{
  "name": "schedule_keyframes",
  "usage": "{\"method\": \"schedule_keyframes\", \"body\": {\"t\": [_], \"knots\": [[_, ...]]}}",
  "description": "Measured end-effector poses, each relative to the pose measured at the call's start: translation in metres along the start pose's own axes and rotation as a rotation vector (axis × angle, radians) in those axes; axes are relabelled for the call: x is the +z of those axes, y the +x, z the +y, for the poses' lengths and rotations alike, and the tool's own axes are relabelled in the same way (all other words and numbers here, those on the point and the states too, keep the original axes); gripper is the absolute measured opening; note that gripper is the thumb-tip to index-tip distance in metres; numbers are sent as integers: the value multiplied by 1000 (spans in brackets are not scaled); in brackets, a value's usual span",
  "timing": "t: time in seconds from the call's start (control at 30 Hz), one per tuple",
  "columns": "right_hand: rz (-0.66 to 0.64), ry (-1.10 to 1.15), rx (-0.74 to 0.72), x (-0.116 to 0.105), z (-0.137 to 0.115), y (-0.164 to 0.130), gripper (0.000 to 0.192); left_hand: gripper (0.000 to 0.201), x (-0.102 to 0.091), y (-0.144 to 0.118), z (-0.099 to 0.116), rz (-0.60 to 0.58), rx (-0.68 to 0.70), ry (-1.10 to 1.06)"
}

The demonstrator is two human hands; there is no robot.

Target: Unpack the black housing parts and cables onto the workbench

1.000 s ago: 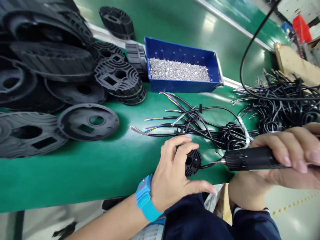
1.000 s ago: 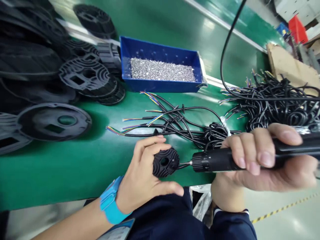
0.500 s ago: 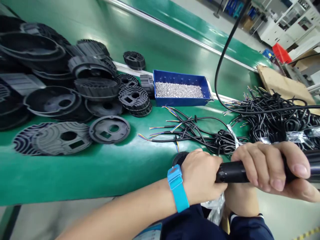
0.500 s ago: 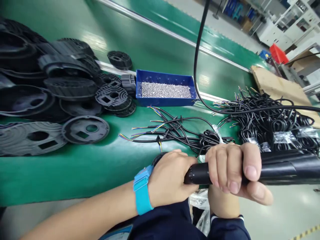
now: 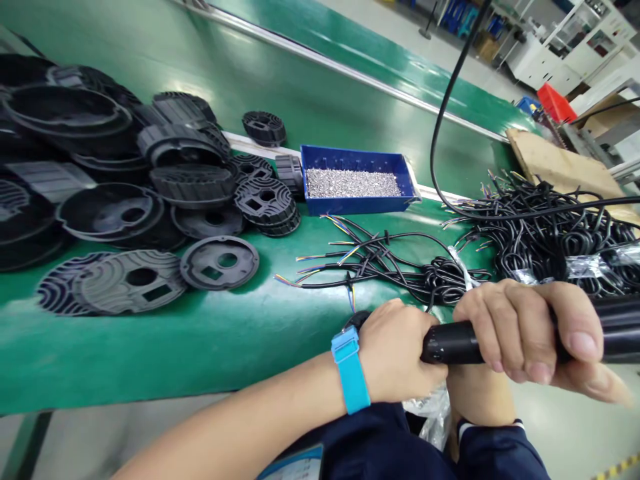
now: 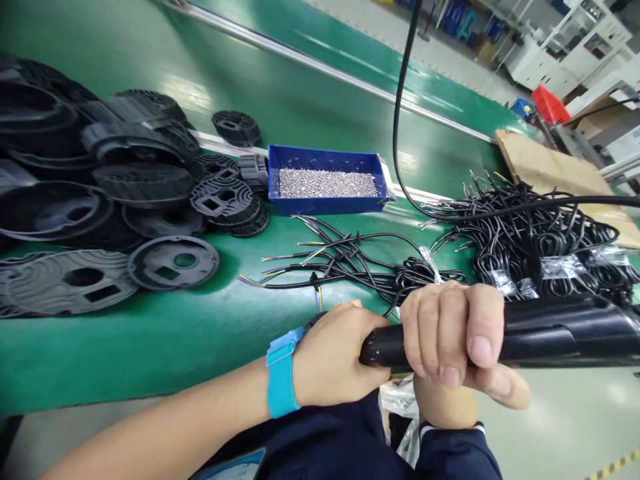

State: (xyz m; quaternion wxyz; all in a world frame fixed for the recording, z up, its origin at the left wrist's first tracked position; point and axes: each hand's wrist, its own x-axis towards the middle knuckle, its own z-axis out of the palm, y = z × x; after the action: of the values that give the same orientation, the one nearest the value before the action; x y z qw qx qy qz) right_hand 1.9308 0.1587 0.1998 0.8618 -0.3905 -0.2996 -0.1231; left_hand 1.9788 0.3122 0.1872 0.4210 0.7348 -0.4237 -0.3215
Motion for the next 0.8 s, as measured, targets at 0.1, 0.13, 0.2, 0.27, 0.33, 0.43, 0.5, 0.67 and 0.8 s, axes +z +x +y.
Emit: {"method": "schedule_keyframes", "body": {"t": [0.1, 0.13, 0.2, 0.27, 0.33, 0.43, 0.5, 0.67, 0.8], "knots": [[73, -90, -23, 3, 0, -1, 23, 19, 4, 0, -3, 104, 18, 65], [102, -111, -34, 4, 0, -1, 23, 18, 5, 0, -3, 139, 25, 83], [125, -124, -53, 5, 1, -1, 22, 17, 8, 0, -4, 182, 33, 97], [95, -121, -52, 6, 2, 0, 22, 18, 10, 1, -5, 189, 34, 94], [77, -132, -53, 5, 3, 1, 22, 18, 12, 2, -6, 177, 29, 105], [145, -184, -37, 4, 0, 2, 19, 19, 3, 1, -11, 149, 115, 106], [221, -222, -22, 2, -6, 3, 16, 32, -18, -1, -17, 185, 243, 84], [421, -225, -22, -1, -18, 2, 20, 24, -118, 22, -51, 625, 127, 441], [478, -246, -2, -5, -21, 3, 24, 18, -181, 81, -94, 463, -120, 844]]}}
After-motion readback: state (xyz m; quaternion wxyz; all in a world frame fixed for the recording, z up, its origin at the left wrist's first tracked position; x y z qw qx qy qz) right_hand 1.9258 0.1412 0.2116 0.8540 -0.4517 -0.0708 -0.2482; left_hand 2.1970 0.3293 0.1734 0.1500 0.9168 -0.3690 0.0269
